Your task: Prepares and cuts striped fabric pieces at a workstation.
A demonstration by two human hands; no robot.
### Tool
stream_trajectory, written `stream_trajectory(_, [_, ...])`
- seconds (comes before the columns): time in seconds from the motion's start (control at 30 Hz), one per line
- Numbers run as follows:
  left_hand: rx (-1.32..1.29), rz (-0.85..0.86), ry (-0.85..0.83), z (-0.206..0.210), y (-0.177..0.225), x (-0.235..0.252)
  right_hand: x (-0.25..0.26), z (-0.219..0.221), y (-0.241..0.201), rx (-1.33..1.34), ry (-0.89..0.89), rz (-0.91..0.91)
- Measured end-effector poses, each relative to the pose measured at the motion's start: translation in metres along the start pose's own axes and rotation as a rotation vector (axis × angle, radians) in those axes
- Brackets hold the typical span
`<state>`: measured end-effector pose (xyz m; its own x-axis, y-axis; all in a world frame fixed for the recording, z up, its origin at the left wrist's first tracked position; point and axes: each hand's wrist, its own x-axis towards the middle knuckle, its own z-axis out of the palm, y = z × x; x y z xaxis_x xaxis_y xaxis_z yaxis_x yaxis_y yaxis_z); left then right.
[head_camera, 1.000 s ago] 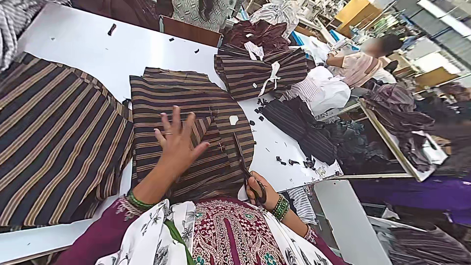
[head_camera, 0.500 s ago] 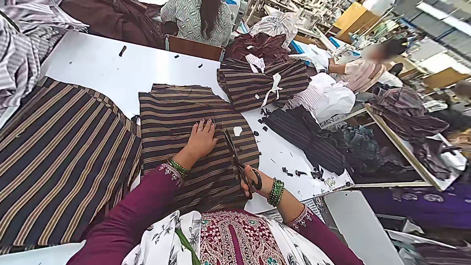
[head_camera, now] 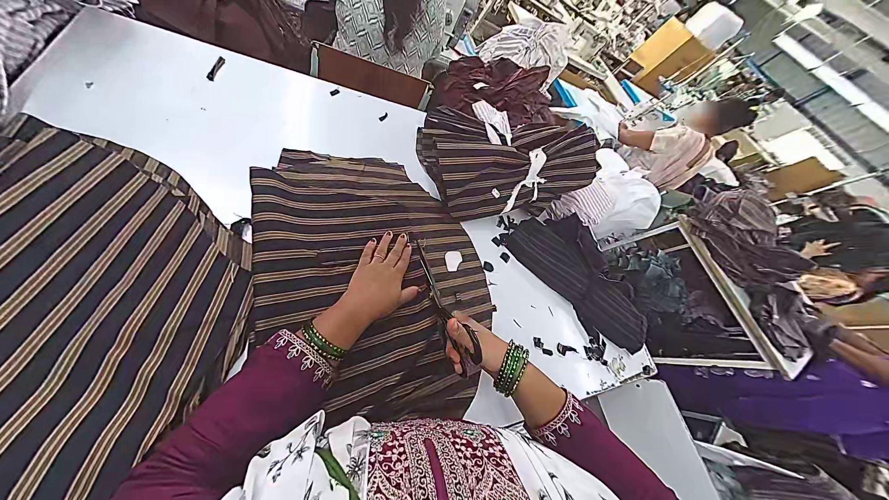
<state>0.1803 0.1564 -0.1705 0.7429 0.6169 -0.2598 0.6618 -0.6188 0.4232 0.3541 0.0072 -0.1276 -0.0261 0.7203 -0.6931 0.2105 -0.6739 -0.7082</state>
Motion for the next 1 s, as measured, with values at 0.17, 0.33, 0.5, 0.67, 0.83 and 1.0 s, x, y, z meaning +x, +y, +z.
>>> stream_trajectory(0.17, [0.007,-0.001,-0.017,-0.001,0.000,0.001,-0.004,0.006,0.003,0.031,0.030,-0.013])
stream_trajectory(0.33, [0.012,-0.001,-0.013,-0.001,-0.001,0.003,-0.007,0.012,0.007,0.077,0.096,-0.029])
stream_trajectory(0.5, [0.032,-0.021,-0.051,-0.004,0.002,0.002,-0.007,0.013,0.009,0.055,0.084,-0.029])
stream_trajectory(0.67, [0.047,-0.018,-0.057,-0.005,0.003,0.001,-0.002,0.007,0.004,0.021,0.036,0.003])
stream_trajectory(0.83, [0.028,-0.006,-0.042,-0.005,0.001,0.002,0.002,0.007,-0.001,-0.006,0.048,0.004])
stream_trajectory(1.0, [-0.018,0.013,0.005,-0.002,-0.003,0.004,-0.001,0.015,0.001,0.079,0.110,-0.027])
